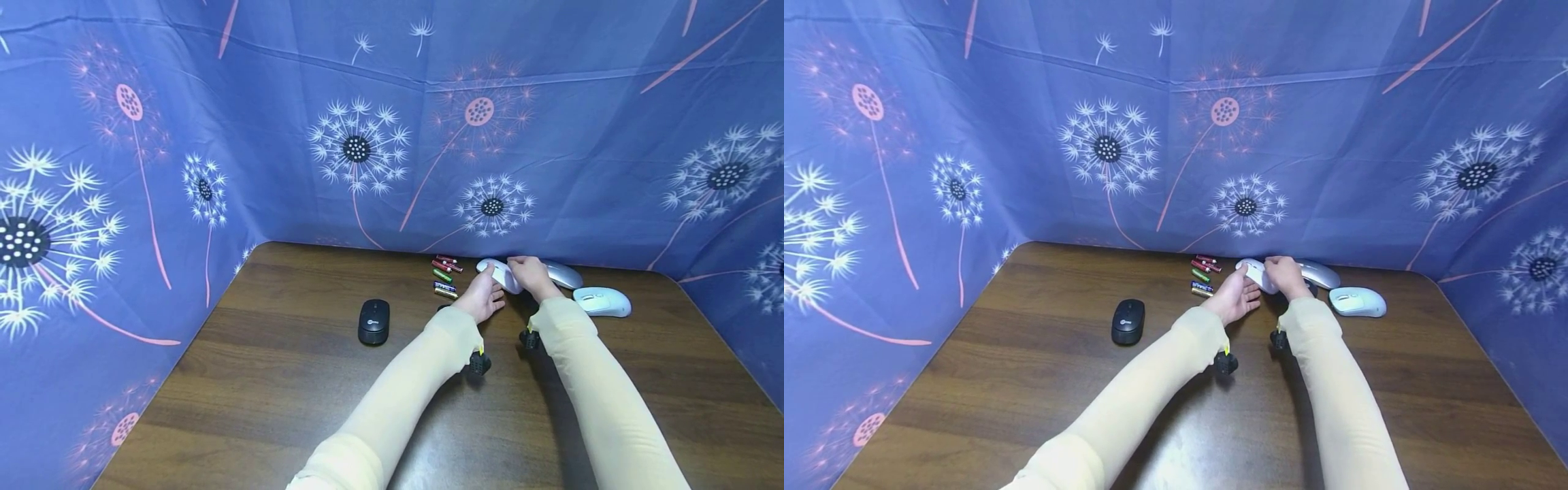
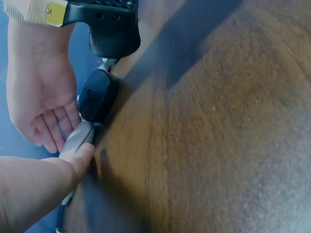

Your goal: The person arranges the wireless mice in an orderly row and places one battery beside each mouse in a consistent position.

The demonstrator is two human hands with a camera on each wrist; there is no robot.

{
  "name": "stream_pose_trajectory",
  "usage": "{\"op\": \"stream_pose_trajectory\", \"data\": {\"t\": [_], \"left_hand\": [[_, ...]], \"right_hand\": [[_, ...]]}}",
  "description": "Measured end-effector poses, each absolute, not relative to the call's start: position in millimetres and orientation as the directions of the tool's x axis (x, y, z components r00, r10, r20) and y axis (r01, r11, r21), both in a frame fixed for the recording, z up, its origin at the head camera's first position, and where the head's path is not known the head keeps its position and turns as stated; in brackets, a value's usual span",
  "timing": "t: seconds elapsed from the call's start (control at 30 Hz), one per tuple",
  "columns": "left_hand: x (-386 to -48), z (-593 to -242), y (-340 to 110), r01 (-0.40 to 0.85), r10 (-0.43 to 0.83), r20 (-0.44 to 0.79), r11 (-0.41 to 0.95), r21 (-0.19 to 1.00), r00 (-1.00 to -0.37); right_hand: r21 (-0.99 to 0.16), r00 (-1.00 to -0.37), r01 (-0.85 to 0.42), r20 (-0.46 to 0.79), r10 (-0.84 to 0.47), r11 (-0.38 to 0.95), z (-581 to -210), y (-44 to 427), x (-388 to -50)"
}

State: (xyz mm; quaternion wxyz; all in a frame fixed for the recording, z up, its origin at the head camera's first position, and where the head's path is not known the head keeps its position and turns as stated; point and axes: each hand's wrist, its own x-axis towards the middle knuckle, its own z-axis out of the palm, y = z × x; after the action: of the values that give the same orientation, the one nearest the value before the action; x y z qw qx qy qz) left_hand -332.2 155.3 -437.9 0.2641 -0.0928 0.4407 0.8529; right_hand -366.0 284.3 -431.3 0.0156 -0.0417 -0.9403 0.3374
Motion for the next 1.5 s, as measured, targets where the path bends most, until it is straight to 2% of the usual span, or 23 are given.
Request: {"op": "stream_pose_trajectory", "data": {"t": [0.37,0.63,0.77,0.87,1.07,1.27,1.5], "left_hand": [[-329.7,-436.3,152.4,-0.542,0.365,-0.410,-0.428,0.723,-0.836],[-329.9,-435.3,152.4,-0.510,0.307,-0.410,-0.443,0.737,-0.859],[-356.9,-470.6,166.0,-0.485,0.298,-0.389,-0.416,0.769,-0.872],[-365.3,-478.1,165.9,-0.491,0.302,-0.396,-0.386,0.781,-0.867],[-332.1,-430.5,142.2,-0.487,0.306,-0.388,-0.404,0.774,-0.870],[-323.5,-418.7,136.9,-0.429,0.262,-0.349,-0.381,0.819,-0.900],[-315.7,-413.4,135.1,-0.311,0.168,-0.278,-0.222,0.924,-0.946]], "right_hand": [[-0.653,-0.997,0.068,-0.009,0.082,0.754,-428.0,281.0,-363.9],[-0.651,-0.996,0.054,0.014,0.083,0.757,-427.7,284.0,-362.5],[-0.669,-0.996,0.056,0.019,0.093,0.741,-426.2,285.0,-359.5],[-0.689,-0.994,0.061,0.026,0.108,0.722,-422.9,284.2,-356.3],[-0.722,-0.989,0.076,0.031,0.142,0.687,-413.1,282.2,-350.6],[-0.771,-0.990,0.077,0.014,0.138,0.632,-408.1,282.2,-344.8],[-0.809,-0.985,0.120,-0.025,0.169,0.576,-410.3,288.0,-346.4]]}}
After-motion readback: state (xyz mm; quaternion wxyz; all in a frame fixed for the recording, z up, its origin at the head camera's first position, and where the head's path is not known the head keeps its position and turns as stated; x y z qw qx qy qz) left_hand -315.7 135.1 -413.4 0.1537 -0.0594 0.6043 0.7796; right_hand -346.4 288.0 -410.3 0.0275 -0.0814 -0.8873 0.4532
